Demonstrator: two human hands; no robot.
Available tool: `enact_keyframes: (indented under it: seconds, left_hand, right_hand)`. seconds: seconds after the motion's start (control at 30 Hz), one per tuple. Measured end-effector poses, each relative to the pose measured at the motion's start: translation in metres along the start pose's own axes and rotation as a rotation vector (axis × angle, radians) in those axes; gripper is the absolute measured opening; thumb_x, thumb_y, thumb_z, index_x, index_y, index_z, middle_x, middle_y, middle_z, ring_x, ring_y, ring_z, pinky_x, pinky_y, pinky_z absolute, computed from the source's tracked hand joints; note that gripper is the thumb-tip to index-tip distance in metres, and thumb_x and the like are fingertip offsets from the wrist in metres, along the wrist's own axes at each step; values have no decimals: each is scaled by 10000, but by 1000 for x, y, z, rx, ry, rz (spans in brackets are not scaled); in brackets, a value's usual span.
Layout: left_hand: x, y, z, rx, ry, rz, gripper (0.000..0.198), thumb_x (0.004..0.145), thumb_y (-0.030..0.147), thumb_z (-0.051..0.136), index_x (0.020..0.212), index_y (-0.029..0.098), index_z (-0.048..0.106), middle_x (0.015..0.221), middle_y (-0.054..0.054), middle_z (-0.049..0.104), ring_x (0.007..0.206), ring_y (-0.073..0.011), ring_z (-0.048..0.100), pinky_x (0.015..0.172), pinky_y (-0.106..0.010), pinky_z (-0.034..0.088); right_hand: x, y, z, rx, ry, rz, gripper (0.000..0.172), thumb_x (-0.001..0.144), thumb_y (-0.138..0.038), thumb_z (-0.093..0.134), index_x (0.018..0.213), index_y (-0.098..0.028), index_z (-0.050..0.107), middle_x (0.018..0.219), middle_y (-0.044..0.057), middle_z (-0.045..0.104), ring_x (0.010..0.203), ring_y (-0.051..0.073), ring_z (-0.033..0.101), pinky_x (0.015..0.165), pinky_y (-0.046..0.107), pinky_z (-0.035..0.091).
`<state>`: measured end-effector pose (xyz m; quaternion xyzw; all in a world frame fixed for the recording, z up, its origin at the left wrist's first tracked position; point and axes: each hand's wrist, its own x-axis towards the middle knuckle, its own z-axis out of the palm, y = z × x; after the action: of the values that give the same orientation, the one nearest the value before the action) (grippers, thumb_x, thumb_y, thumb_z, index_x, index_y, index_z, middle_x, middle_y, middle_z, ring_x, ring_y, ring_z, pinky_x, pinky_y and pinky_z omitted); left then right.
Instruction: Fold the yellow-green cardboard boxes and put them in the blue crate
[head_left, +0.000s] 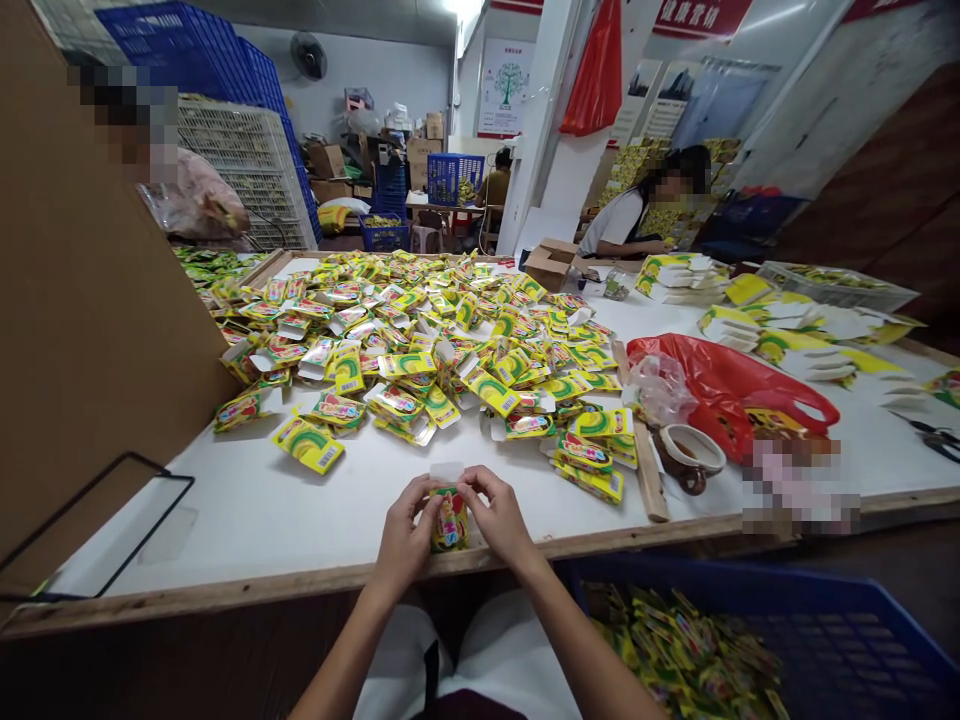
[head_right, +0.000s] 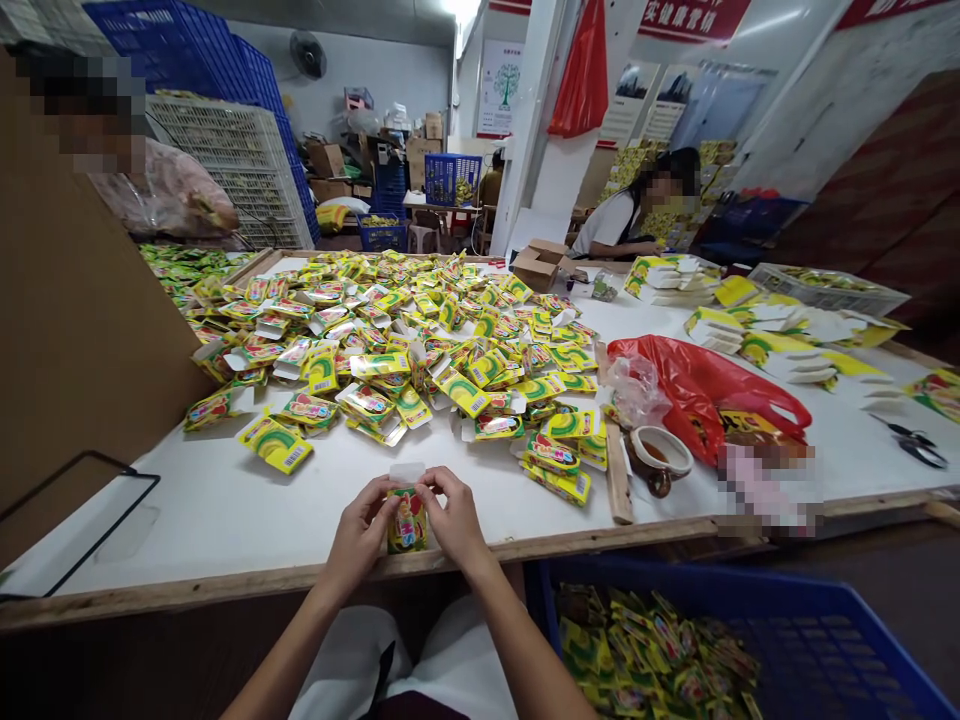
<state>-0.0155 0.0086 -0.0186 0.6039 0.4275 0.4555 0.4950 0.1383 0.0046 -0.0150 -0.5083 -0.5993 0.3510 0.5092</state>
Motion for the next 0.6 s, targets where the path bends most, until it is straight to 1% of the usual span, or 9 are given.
enact_keyframes:
  seconds: [0.07, 0.13, 0.17, 0.2, 0.27, 0.33, 0.43, 0.53, 0.6]
  left_hand:
    - [4, -1, 2, -71, 57, 20, 244, 826, 288, 545, 1049, 199, 586, 1053, -71, 639, 988, -199, 610, 868, -322, 481]
    - [8, -2, 4, -135, 64, 15, 334, 819, 266, 556, 1148, 215, 530, 1046, -64, 643, 947, -185, 624, 838, -322, 495]
    - [9, -2, 4, -134, 57, 15, 328, 818, 260, 559, 1142, 213, 536, 1021, -60, 647, 923, -180, 626, 824, -317, 498]
    - [9, -2, 4, -110, 51, 21, 283, 817, 261, 563, 1093, 203, 570, 992, -59, 650, 909, -179, 625, 816, -310, 496]
    - [9, 0, 3, -43, 50, 36, 168, 813, 275, 574, 934, 176, 635, 928, -58, 650, 886, -181, 618, 803, -296, 489]
    - [8, 1, 3, -14, 67, 42, 150, 810, 292, 582, 859, 166, 646, 889, -57, 646, 866, -181, 613, 788, -288, 484]
    - [5, 3, 5, -22, 95, 13, 166, 802, 301, 594, 886, 164, 636, 868, -50, 650, 825, -169, 606, 749, -269, 481]
    - [5, 6, 8, -41, 128, -30, 196, 794, 316, 601, 909, 159, 629, 825, -39, 654, 755, -152, 596, 691, -244, 475]
    - [6, 7, 9, -34, 154, -47, 203, 794, 328, 601, 899, 156, 627, 787, -29, 647, 717, -143, 586, 667, -237, 470]
  right_hand:
    - [2, -1, 1, 33, 41, -6, 97, 842, -240, 548, 887, -191, 619, 829, 30, 637, 791, 166, 605, 725, 269, 483]
    - [2, -1, 1, 72, 60, -4, 163, 846, -231, 546, 995, -201, 604, 845, 28, 643, 788, 162, 615, 728, 272, 488]
    - [2, -2, 1, 70, 54, -12, 170, 849, -227, 545, 1003, -204, 611, 849, 29, 647, 796, 162, 617, 736, 275, 487]
    - [1, -3, 0, 55, 36, -28, 153, 848, -226, 550, 976, -204, 631, 862, 33, 651, 818, 166, 617, 748, 279, 484]
    - [0, -6, -2, 18, -3, -65, 114, 839, -237, 572, 883, -200, 671, 886, 45, 660, 861, 177, 612, 761, 285, 478]
    - [-2, -10, -3, 7, -10, -84, 124, 840, -253, 578, 853, -199, 689, 886, 51, 666, 868, 180, 610, 750, 285, 478]
    - [-4, -12, 0, 3, 43, -63, 135, 837, -258, 575, 836, -192, 692, 845, 48, 670, 811, 172, 609, 714, 279, 481]
    - [-1, -13, 5, -8, 101, -6, 126, 824, -263, 581, 816, -175, 670, 771, 32, 660, 717, 155, 592, 669, 263, 475]
    - [1, -14, 6, -14, 116, 26, 139, 834, -272, 566, 800, -168, 652, 724, 20, 647, 674, 146, 578, 646, 254, 465]
